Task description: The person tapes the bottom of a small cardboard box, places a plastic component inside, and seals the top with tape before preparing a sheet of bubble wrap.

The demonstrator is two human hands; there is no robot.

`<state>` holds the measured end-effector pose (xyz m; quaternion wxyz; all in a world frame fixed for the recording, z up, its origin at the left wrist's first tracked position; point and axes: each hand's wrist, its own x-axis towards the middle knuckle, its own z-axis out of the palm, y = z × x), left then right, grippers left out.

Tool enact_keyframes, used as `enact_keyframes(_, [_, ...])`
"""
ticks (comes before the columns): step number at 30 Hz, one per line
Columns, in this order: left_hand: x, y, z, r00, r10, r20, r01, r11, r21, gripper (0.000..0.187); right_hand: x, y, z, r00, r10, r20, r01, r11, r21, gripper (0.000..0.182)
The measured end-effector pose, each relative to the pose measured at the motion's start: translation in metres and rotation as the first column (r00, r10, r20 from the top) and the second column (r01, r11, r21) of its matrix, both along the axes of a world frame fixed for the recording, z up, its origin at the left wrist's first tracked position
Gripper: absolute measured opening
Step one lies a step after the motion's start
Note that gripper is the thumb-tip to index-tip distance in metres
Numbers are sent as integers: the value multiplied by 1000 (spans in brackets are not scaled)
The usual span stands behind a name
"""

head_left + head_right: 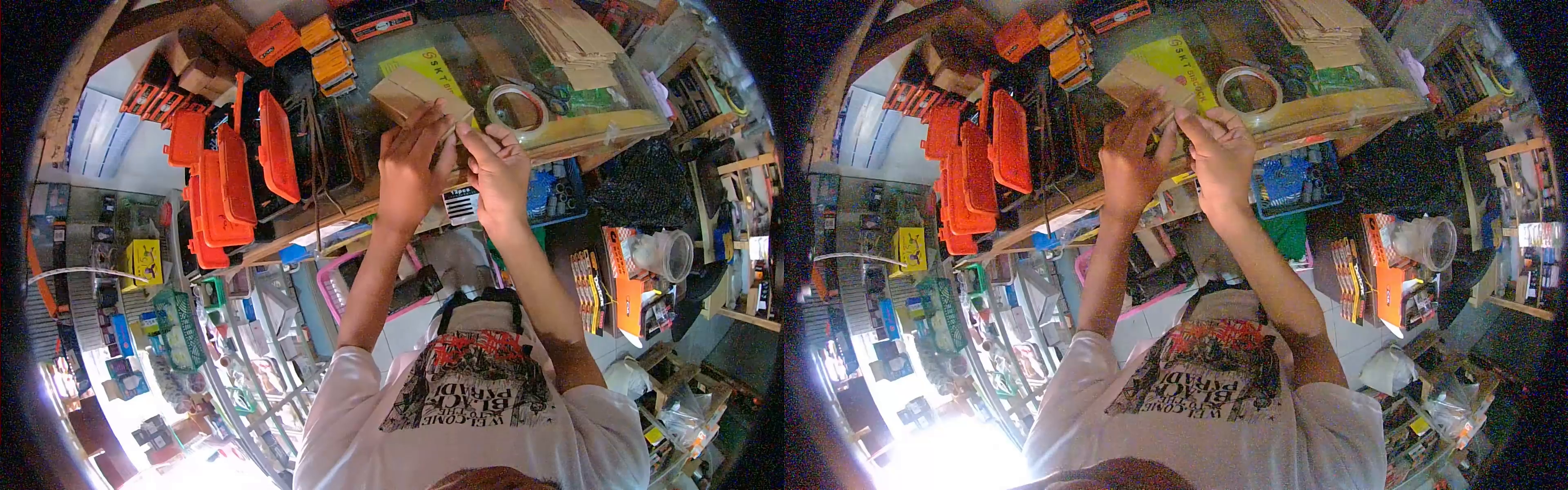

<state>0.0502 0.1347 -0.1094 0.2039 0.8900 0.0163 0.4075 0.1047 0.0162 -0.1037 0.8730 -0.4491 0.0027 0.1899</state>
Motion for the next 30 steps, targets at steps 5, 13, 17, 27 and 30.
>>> enact_keyframes(5, [3,-4,3,999,13,33,-12,999,-39,25,3,5,-10,998,-7,60,3,998,69,31])
enact_keyframes(13, [9,-10,4,992,128,-21,-129,991,-47,18,-23,-12,-21,996,-52,76,56,997,-46,29])
enact_keyframes(17, [16,-4,2,986,158,53,-163,982,99,15,-37,-32,-40,991,-4,132,17,995,-99,28])
enact_keyframes(27, [15,-5,20,980,172,-104,-170,985,34,19,-53,-134,-136,989,97,113,-43,913,-405,27])
enact_keyframes(30, [15,-1,16,969,187,-162,-180,982,54,20,-62,-163,-164,992,53,115,2,901,-434,29])
